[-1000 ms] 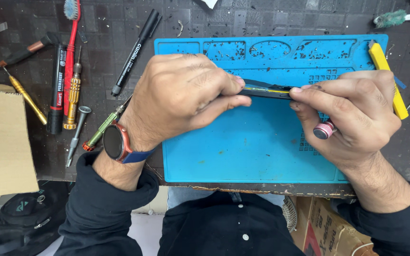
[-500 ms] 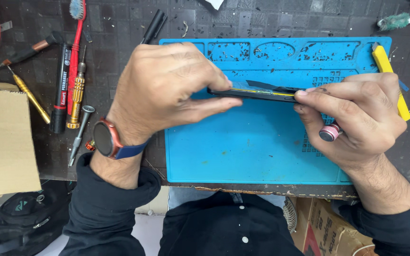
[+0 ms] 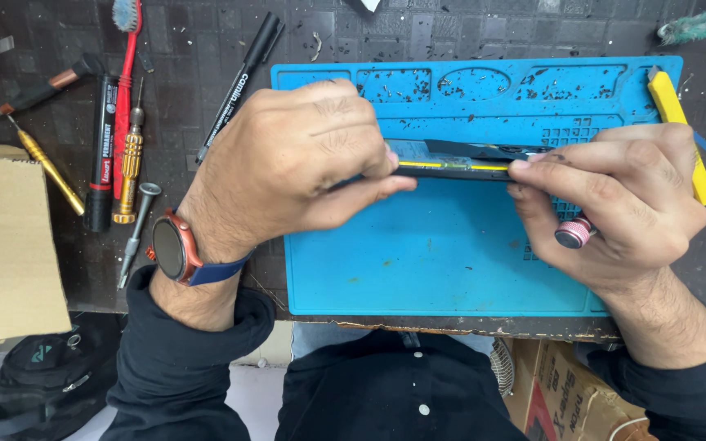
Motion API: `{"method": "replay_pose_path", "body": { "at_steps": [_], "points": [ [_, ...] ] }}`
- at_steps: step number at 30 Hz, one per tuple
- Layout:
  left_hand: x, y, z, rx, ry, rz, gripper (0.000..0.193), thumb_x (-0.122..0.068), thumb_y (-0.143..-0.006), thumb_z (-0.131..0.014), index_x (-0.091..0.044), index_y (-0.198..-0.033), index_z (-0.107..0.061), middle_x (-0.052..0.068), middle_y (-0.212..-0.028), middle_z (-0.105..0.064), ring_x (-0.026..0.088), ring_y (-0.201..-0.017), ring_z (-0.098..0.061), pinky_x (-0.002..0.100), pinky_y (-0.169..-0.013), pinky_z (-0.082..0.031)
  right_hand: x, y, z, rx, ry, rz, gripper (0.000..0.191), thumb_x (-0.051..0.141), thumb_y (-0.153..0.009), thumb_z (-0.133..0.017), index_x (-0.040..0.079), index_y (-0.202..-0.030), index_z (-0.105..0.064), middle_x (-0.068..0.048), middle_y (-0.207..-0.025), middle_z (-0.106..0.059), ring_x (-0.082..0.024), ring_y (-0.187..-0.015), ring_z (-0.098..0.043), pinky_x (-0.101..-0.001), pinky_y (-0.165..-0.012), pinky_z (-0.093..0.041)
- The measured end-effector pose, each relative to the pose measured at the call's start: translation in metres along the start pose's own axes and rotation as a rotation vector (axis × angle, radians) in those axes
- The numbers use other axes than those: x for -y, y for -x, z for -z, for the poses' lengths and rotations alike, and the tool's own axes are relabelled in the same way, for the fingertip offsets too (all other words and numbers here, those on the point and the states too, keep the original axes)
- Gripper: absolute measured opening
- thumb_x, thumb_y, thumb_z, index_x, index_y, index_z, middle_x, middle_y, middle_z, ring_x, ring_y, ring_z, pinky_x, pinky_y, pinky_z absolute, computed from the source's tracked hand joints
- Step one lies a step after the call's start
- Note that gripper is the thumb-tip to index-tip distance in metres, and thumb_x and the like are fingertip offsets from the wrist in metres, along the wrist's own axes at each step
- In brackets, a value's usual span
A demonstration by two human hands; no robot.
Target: The person repairs a disassembled smartphone on a blue silicone mat. They use tweezers to work on internal components, lift and reposition the phone, then use a precision screwdriver to unscrew and adjust parts inside the phone body throughout the clip.
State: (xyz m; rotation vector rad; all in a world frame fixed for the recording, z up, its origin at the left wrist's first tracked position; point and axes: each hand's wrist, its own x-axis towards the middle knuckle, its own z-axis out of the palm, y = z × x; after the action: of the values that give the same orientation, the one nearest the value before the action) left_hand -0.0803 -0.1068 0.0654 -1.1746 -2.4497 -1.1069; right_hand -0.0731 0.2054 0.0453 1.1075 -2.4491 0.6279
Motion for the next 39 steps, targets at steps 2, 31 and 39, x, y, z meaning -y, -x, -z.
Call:
{"method": "replay_pose_path", "body": {
  "at_steps": [2,31,39],
  "points": [
    [0.000,0.000,-0.002,0.027,0.012,0.010,0.033,-0.018,-0.083,-0.091,-0.008,-0.076,-0.059,0.003,-0.074,-0.057,0.023,-0.073,-0.061,0.036,-0.061,-0.047,0.001,-0.001,0.002,0.011,0.004,0.018,0.027,0.002,-0.076,-0.091,0.013,-0.098,-0.079,0.001,-0.091,-0.072,-0.020,-0.084,-0.059,-0.0312,-0.074,-0.043],
    [-0.004,0.000,-0.036,0.217,-0.099,-0.087,0.010,-0.012,-0.081,-0.073,-0.010,-0.089,-0.068,0.004,-0.114,-0.065,0.022,-0.101,-0.064,0.038,-0.082,-0.049,-0.048,0.044,-0.004,-0.036,-0.253,-0.394,0.018,0.015,-0.117,-0.053,-0.002,-0.113,-0.054,-0.005,-0.095,-0.045,-0.014,-0.080,-0.041,-0.0260,-0.070,-0.032],
    [-0.005,-0.002,-0.037,0.179,-0.044,-0.071,0.022,-0.013,-0.080,-0.076,-0.005,-0.096,-0.065,0.013,-0.139,-0.061,0.031,-0.128,-0.061,0.044,-0.105,-0.050,-0.054,0.048,-0.006,-0.072,-0.335,-0.378,0.014,0.004,-0.117,-0.070,-0.003,-0.121,-0.058,-0.010,-0.108,-0.049,-0.016,-0.089,-0.053,-0.0256,-0.081,-0.046]
  ]
}}
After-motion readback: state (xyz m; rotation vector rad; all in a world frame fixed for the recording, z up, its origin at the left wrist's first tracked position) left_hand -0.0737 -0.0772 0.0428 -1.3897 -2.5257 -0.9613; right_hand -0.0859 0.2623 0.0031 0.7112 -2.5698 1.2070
